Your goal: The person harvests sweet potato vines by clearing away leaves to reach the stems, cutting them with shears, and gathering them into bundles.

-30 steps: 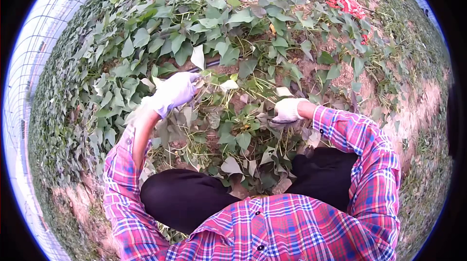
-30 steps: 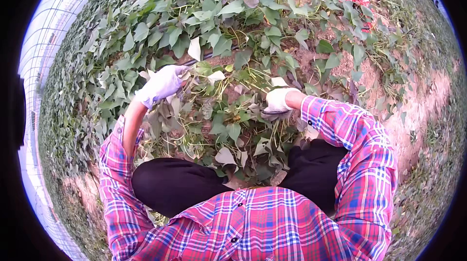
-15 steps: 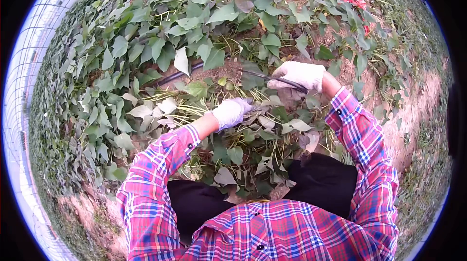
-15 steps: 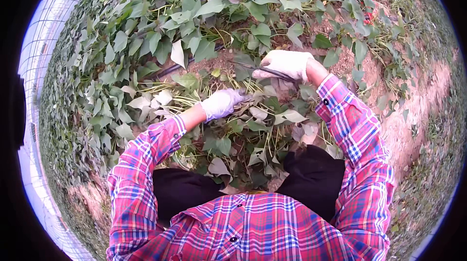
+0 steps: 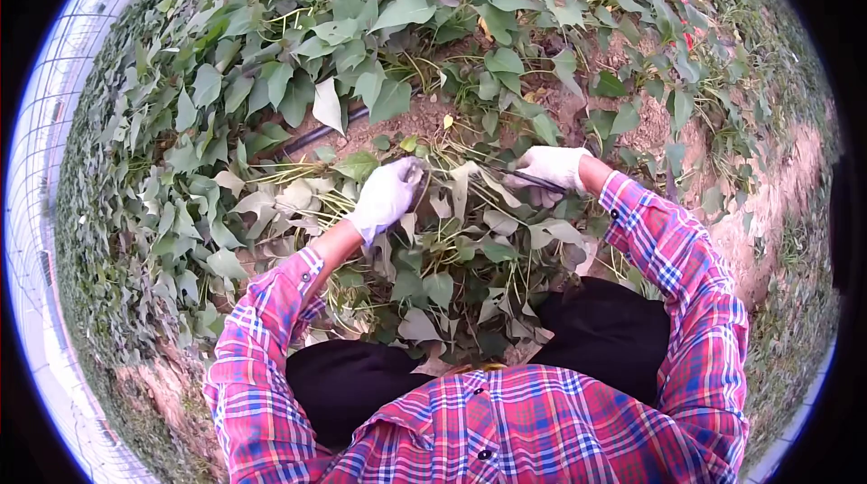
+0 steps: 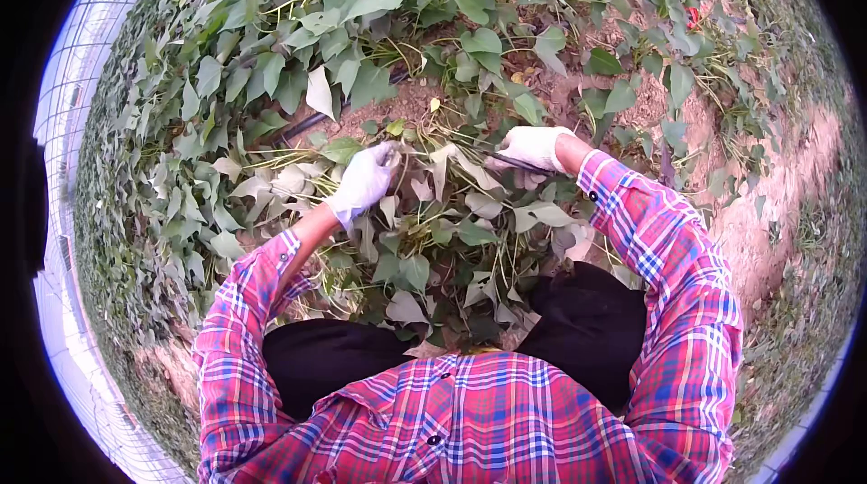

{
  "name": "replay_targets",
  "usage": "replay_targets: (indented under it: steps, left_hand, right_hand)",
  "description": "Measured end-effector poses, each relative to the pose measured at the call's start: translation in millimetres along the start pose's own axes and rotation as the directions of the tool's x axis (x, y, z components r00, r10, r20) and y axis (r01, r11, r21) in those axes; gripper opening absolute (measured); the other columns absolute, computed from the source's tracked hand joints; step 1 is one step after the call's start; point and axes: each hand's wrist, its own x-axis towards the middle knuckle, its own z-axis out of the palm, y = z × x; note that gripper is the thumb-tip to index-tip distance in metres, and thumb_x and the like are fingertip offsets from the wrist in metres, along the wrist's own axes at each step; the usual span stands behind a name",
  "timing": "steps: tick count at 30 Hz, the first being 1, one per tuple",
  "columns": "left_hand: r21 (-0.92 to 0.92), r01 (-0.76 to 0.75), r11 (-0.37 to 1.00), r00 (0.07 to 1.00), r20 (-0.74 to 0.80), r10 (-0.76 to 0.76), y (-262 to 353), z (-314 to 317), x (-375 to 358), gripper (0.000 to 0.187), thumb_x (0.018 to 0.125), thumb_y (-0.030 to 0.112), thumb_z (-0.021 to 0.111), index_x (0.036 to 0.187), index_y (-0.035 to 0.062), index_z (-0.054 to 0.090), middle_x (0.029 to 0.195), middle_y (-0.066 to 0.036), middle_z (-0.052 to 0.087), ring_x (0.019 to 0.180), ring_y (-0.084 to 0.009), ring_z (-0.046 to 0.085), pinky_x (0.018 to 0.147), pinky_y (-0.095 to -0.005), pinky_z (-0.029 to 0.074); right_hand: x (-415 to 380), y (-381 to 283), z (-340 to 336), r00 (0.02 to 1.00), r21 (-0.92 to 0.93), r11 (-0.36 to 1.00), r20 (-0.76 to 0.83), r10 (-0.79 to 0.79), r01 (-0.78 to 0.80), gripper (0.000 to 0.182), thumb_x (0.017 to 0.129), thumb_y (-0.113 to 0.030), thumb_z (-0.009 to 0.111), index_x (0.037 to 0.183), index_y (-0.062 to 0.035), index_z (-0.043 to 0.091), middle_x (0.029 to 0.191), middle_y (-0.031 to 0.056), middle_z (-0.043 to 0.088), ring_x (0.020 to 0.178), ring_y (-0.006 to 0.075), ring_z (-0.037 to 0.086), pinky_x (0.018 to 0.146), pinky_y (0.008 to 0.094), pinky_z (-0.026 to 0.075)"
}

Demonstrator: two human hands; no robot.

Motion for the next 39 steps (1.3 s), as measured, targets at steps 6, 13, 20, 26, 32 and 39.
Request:
replay_targets:
  steps: [6, 13, 20, 26, 32, 39]
  left_hand:
    - [-0.146, 0.048, 0.988, 0.994, -0.090, -0.061, -47.3, -0.9, 86.1, 0.033, 0.085, 0.027, 0.062, 0.104, 0.0007, 0.065, 0.091, -0.021, 0.067, 0.087, -0.0371, 0.064, 0.078, -0.0391, 0.049]
    - [0.124, 0.071, 0.990, 0.965, -0.261, -0.037, -42.5, 34.5, 118.0, 0.040, 0.074, 0.040, 0.071, 0.082, 0.0007, 0.068, 0.083, -0.023, 0.066, 0.081, -0.0417, 0.064, 0.074, -0.0451, 0.051]
    - [0.130, 0.184, 0.974, 0.982, -0.069, -0.176, -43.7, 34.0, 131.6, 0.037, 0.072, 0.033, 0.069, 0.083, -0.0022, 0.069, 0.089, -0.027, 0.065, 0.089, -0.0397, 0.064, 0.079, -0.0425, 0.052]
    - [0.125, 0.112, 0.986, 0.993, 0.007, -0.114, -62.5, 47.5, 154.4, 0.034, 0.071, 0.027, 0.071, 0.079, -0.0062, 0.068, 0.081, -0.024, 0.067, 0.077, -0.0335, 0.067, 0.071, -0.0385, 0.051]
    - [-0.440, 0.417, 0.796, 0.903, 0.098, -0.419, -31.4, 18.2, 134.9, 0.019, 0.081, 0.017, 0.066, 0.079, -0.0023, 0.065, 0.071, -0.003, 0.063, 0.059, -0.0117, 0.053, 0.053, -0.0304, 0.041]
    - [-0.569, 0.364, 0.738, 0.924, 0.121, -0.362, -44.9, 23.6, 136.8, 0.021, 0.084, 0.019, 0.065, 0.077, -0.0009, 0.065, 0.071, -0.004, 0.063, 0.059, -0.0119, 0.055, 0.055, -0.0269, 0.042]
  right_hand:
    - [4.7, -7.0, -14.5, 0.998, -0.055, 0.998, 0.064, -0.003, 0.006, 0.033, 0.093, -0.034, 0.052, 0.088, -0.0028, 0.062, 0.067, 0.0085, 0.065, 0.050, 0.0155, 0.060, 0.043, 0.0255, 0.044]
    - [-24.6, -3.5, -19.0, 0.969, 0.129, 0.965, 0.066, -0.236, 0.226, 0.052, 0.095, -0.050, 0.047, 0.094, -0.0003, 0.062, 0.066, 0.0026, 0.062, 0.049, 0.0086, 0.055, 0.043, 0.0228, 0.043]
    - [10.6, 4.0, -10.7, 0.970, 0.527, 0.832, 0.053, -0.236, 0.174, 0.070, 0.090, -0.063, 0.045, 0.114, 0.0019, 0.054, 0.080, 0.0088, 0.065, 0.055, 0.0098, 0.055, 0.048, 0.0215, 0.044]
    - [16.3, 8.5, -1.4, 0.969, 0.639, 0.750, 0.033, -0.246, 0.169, 0.078, 0.088, -0.069, 0.042, 0.114, 0.0033, 0.054, 0.082, 0.0088, 0.064, 0.055, 0.0095, 0.054, 0.048, 0.0213, 0.044]
    - [17.5, 2.9, 1.4, 0.948, 0.650, 0.730, 0.042, -0.314, 0.213, 0.080, 0.086, -0.071, 0.042, 0.114, 0.0034, 0.053, 0.080, 0.0089, 0.065, 0.057, 0.0094, 0.056, 0.048, 0.0206, 0.045]
    - [28.3, -3.9, 4.5, 0.935, 0.695, 0.684, 0.045, -0.351, 0.224, 0.086, 0.085, -0.074, 0.039, 0.116, 0.0047, 0.052, 0.084, 0.0110, 0.064, 0.062, 0.0118, 0.057, 0.051, 0.0214, 0.045]
